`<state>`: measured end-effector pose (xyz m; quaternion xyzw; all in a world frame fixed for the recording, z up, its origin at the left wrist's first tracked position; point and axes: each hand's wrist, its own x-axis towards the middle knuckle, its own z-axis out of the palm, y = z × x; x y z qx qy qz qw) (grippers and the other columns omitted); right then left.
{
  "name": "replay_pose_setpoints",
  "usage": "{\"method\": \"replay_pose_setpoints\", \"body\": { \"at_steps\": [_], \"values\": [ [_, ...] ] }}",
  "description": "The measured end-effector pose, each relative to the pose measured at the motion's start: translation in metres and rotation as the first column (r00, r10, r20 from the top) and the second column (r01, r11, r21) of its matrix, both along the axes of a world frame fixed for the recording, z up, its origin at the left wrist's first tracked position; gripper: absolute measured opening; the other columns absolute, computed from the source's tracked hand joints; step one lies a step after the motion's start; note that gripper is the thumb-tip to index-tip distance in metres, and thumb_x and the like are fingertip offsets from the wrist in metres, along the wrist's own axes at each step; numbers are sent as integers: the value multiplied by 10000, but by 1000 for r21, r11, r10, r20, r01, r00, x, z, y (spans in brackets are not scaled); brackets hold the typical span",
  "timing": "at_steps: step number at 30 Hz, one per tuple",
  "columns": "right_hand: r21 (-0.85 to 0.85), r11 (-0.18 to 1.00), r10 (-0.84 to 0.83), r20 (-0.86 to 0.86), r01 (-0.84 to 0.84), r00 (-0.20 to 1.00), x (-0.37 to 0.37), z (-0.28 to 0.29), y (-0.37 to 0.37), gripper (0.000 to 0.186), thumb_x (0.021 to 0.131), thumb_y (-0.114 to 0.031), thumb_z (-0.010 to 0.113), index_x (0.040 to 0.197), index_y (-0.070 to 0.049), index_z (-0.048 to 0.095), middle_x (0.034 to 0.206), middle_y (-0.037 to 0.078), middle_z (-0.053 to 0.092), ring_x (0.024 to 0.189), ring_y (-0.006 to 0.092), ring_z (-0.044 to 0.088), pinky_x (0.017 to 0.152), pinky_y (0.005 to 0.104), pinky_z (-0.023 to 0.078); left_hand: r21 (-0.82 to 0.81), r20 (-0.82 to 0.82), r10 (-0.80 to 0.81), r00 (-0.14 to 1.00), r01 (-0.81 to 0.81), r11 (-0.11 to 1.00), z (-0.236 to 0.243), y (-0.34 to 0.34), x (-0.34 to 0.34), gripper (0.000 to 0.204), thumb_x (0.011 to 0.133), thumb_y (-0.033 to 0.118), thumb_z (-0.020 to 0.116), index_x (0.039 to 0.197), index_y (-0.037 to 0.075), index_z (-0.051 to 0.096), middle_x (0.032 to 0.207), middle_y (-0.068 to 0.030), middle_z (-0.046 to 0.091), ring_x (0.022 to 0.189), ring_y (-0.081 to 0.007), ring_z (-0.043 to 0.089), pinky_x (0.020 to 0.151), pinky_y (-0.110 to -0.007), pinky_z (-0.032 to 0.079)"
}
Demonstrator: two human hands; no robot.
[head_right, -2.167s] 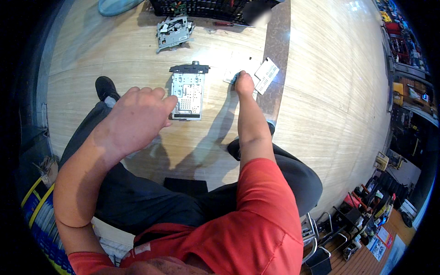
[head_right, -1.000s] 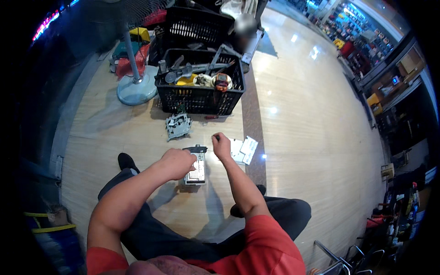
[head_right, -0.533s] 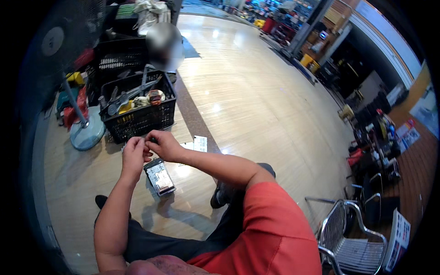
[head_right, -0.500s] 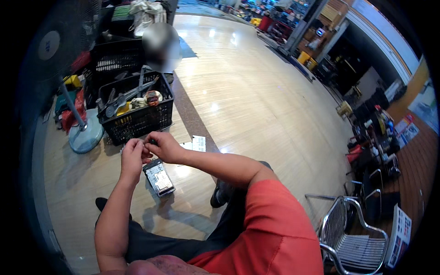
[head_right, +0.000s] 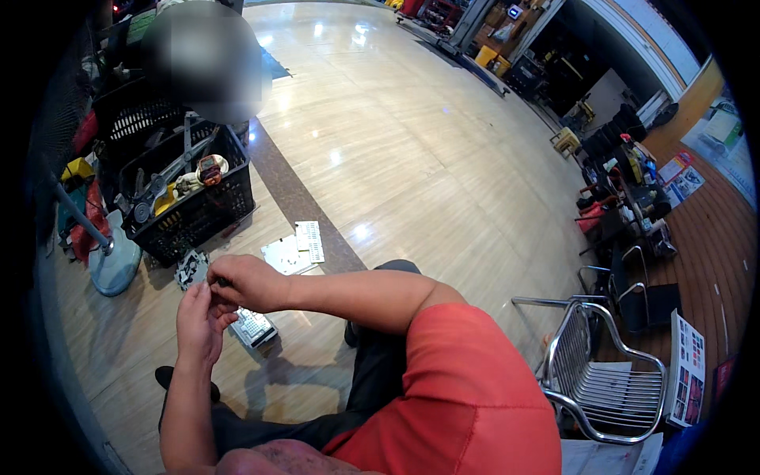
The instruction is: The person sits on the floor and uses a small screwdriver to manipulate and disassemble components of an electronic device, handling a small circuit board and metal housing.
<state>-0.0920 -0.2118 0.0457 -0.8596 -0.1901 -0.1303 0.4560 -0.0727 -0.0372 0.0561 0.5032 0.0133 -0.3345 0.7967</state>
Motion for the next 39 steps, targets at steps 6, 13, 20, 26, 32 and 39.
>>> {"method": "replay_pose_setpoints", "body": {
  "at_steps": [6,13,20,26,32,39],
  "values": [
    [25,994,111,-16,-111,994,0,11,1,155,886,-118,678,1007,-62,598,910,148,625,864,379,634,725,434,514,-57,48,21,999,-18,998,-8,12,-5,213,1065,251,468,1057,62,567,915,-57,682,752,-137,668,646,-279,568],
    [27,993,118,8,-118,993,-2,9,2,161,881,-119,685,1006,-67,597,907,147,623,847,382,636,714,438,516,-103,94,-3,996,12,995,-17,20,-4,185,1060,245,499,1042,81,582,932,-37,690,773,-121,666,680,-266,560],
    [45,992,120,33,-121,992,-5,12,5,177,865,-117,702,1002,-71,599,894,142,615,832,381,633,700,438,510,-141,83,-3,997,15,990,-12,22,-6,196,1053,229,521,1104,48,578,965,-67,694,789,-153,673,695,-290,566],
    [38,991,127,27,-128,991,-3,18,7,181,870,-128,702,1010,-71,603,898,139,615,836,377,634,704,440,507,-191,128,-33,991,58,980,-17,28,1,195,1041,222,546,1130,50,569,1025,-88,697,825,-172,693,707,-305,582],
    [41,992,114,69,-117,991,-2,20,3,174,903,-144,680,1047,-78,609,901,143,613,847,377,634,710,439,507,-232,120,-10,993,38,972,-17,22,6,166,1018,169,581,1144,65,548,1042,-88,693,849,-183,697,718,-326,597],
    [-11,992,123,80,-122,989,-6,22,-2,181,913,-167,683,1057,-87,610,897,129,613,832,362,639,686,425,511,-210,90,-57,994,75,975,-18,24,8,91,1004,150,595,1067,89,569,1014,-75,696,858,-180,694,746,-343,598]
  ]
}}
